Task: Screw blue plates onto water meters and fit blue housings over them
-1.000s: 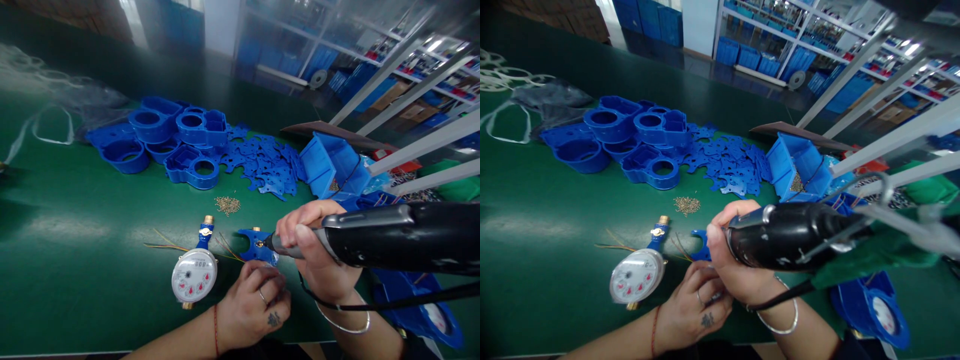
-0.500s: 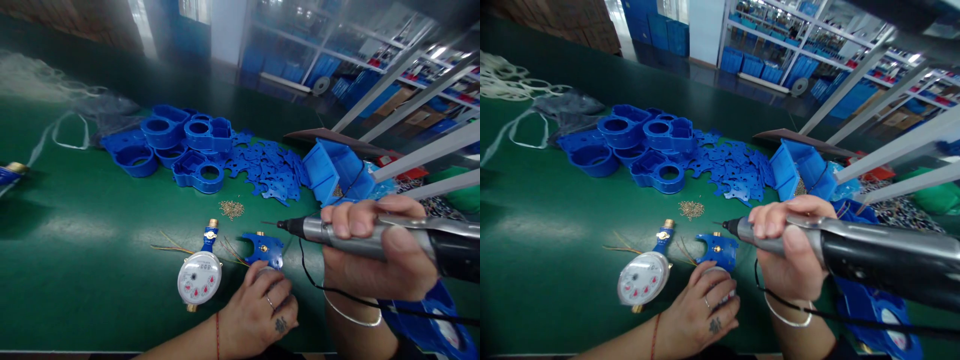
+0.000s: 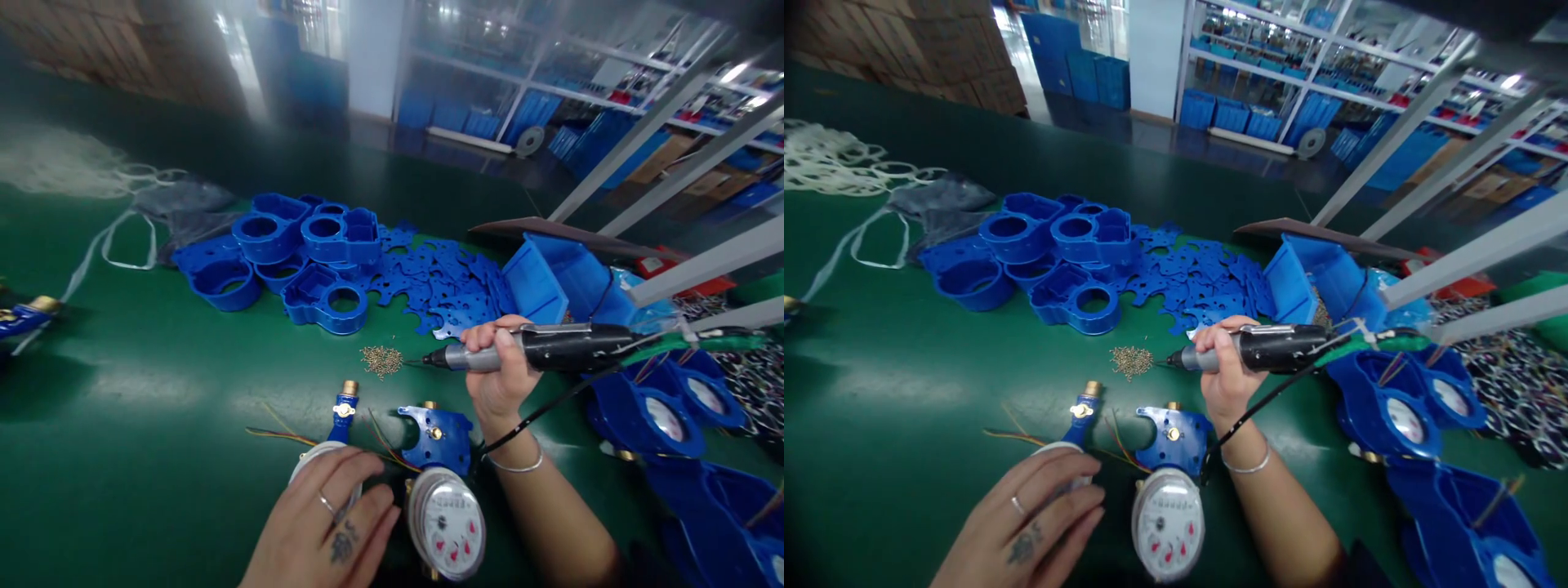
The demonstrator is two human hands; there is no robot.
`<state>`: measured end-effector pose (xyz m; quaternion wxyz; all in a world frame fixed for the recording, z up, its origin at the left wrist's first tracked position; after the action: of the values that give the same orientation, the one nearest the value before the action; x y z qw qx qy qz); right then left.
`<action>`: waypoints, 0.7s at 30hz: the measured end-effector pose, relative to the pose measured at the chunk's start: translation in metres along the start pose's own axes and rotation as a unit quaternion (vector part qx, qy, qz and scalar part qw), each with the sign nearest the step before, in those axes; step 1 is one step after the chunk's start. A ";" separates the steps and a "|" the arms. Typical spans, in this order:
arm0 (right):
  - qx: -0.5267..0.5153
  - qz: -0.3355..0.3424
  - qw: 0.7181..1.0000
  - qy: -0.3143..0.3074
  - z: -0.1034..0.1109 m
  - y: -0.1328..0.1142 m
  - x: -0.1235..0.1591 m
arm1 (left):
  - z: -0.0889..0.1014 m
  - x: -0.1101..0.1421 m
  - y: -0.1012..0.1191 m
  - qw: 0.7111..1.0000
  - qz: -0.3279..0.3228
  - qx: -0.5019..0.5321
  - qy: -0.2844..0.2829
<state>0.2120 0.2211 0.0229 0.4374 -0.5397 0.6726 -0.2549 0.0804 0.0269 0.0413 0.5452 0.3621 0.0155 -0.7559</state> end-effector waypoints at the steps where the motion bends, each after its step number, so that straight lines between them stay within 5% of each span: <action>1: -0.001 0.000 1.000 0.001 0.000 0.001 -0.001 | 0.002 0.001 -0.004 1.000 0.011 0.009 -0.004; 11: -0.007 -0.005 1.000 -0.003 0.000 0.006 -0.006 | 0.000 0.003 -0.015 0.995 0.070 0.073 0.010; 21: -0.106 -0.040 0.993 0.044 -0.005 -0.051 -0.006 | 0.005 -0.015 -0.038 0.977 0.191 0.089 0.021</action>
<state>0.2336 0.2117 0.0686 0.3374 -0.5980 0.6919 -0.2233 0.0481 0.0526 0.0390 0.6445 0.4215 -0.1094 -0.6284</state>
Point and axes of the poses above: each hand's wrist, its own x-axis away from the middle knuckle, its own z-axis out of the back of the hand, y = z × x, the point moved 3 cm from there along -x, towards the middle knuckle, and after that the axes turned 3 degrees about -z, right-handed, at the moved point
